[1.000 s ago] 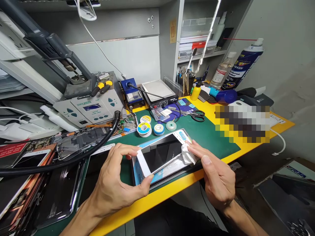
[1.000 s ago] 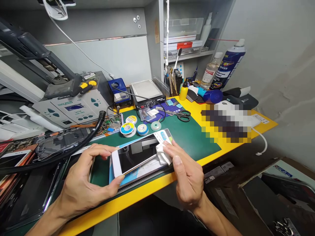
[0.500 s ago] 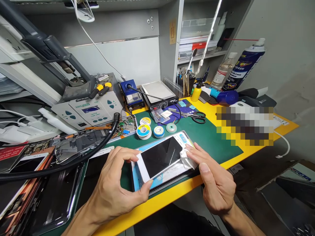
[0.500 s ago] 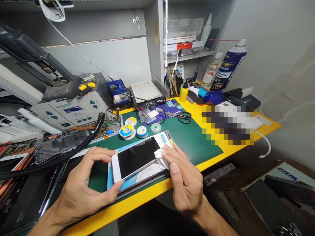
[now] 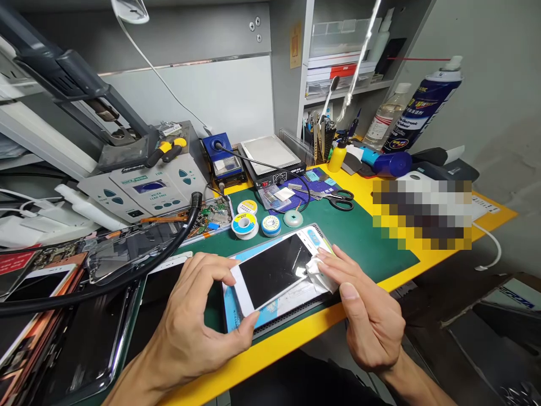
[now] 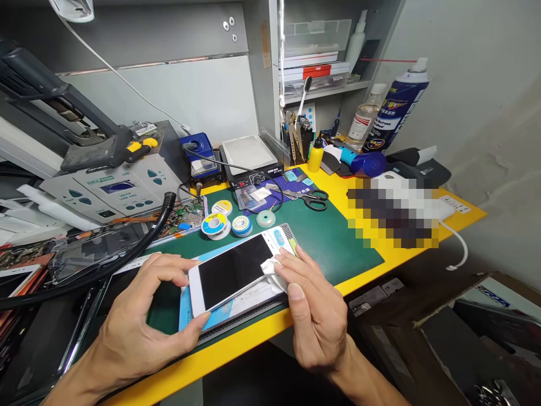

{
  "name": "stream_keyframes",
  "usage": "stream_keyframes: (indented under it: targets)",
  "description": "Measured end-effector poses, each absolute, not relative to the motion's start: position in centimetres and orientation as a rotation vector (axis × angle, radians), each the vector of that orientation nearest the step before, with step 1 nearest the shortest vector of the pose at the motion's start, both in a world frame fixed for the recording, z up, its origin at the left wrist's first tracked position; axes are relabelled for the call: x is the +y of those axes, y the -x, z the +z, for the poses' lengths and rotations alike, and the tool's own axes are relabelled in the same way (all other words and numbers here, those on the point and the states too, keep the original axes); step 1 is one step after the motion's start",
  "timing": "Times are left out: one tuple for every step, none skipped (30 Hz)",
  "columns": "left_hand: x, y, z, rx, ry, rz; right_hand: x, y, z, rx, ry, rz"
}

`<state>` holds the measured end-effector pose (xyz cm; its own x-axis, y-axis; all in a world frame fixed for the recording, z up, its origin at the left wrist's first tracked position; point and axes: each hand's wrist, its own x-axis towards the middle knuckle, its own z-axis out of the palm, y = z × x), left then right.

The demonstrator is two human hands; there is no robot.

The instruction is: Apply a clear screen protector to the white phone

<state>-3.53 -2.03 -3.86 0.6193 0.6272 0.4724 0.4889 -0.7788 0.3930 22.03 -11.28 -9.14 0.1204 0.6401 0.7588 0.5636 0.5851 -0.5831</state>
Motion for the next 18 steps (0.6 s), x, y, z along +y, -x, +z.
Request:
stream_keyframes:
  targets:
    - [-2.01,3.49,-3.84,0.916,-2.622,0.890,-11.28,-22.03,-9.15,-1.539,1.054,0.075]
    - [-1.99,3.44,-3.82,0.914,-2.626,0.890,-11.28,-22.04,-9.15,-1.539,1.053,0.074]
    - [-1.98,3.40,-3.79,0.913,-2.628,0.888,-11.28,-22.04,-9.16,-1.538,1.052,0.073]
    - [-1.98,3.36,-3.76,0.912,-2.628,0.886,-11.27,-22.04,-9.16,-1.536,1.050,0.071]
    - [-1.98,3.33,-3.73,0.912,-2.627,0.888,-11.27,-22.04,-9.17,-1.536,1.050,0.071]
    - [-1.99,3.31,-3.71,0.912,-2.625,0.890,-11.27,-22.05,-9.17,-1.536,1.049,0.071]
    - [-2.01,3.31,-3.70,0.913,-2.623,0.889,-11.26,-22.05,-9.18,-1.535,1.050,0.071]
    - [-2.03,3.33,-3.69,0.909,-2.624,0.892,-11.26,-22.04,-9.20,-1.536,1.051,0.072]
    - [-2.05,3.36,-3.69,0.907,-2.624,0.892,-11.24,-22.04,-9.21,-1.535,1.051,0.072]
    - [-2.07,3.39,-3.69,0.906,-2.624,0.895,-11.23,-22.03,-9.22,-1.535,1.051,0.074]
    - [-2.09,3.42,-3.69,0.909,-2.623,0.894,-11.20,-22.02,-9.23,-1.535,1.050,0.074]
    - [-2.10,3.44,-3.69,0.913,-2.622,0.892,-11.18,-22.01,-9.23,-1.534,1.048,0.073]
    - [-2.10,3.44,-3.68,0.916,-2.620,0.891,-11.16,-22.00,-9.22,-1.535,1.047,0.073]
    - [-2.09,3.44,-3.67,0.918,-2.619,0.892,-11.15,-21.98,-9.21,-1.534,1.046,0.072]
    - [-2.07,3.42,-3.66,0.917,-2.620,0.890,-11.15,-21.97,-9.19,-1.533,1.047,0.071]
    - [-2.05,3.40,-3.64,0.912,-2.624,0.893,-11.16,-21.97,-9.16,-1.532,1.050,0.069]
    - [-2.03,3.38,-3.63,0.909,-2.629,0.890,-11.17,-21.96,-9.14,-1.531,1.053,0.067]
    - [-2.01,3.37,-3.62,0.907,-2.633,0.892,-11.19,-21.96,-9.11,-1.532,1.057,0.066]
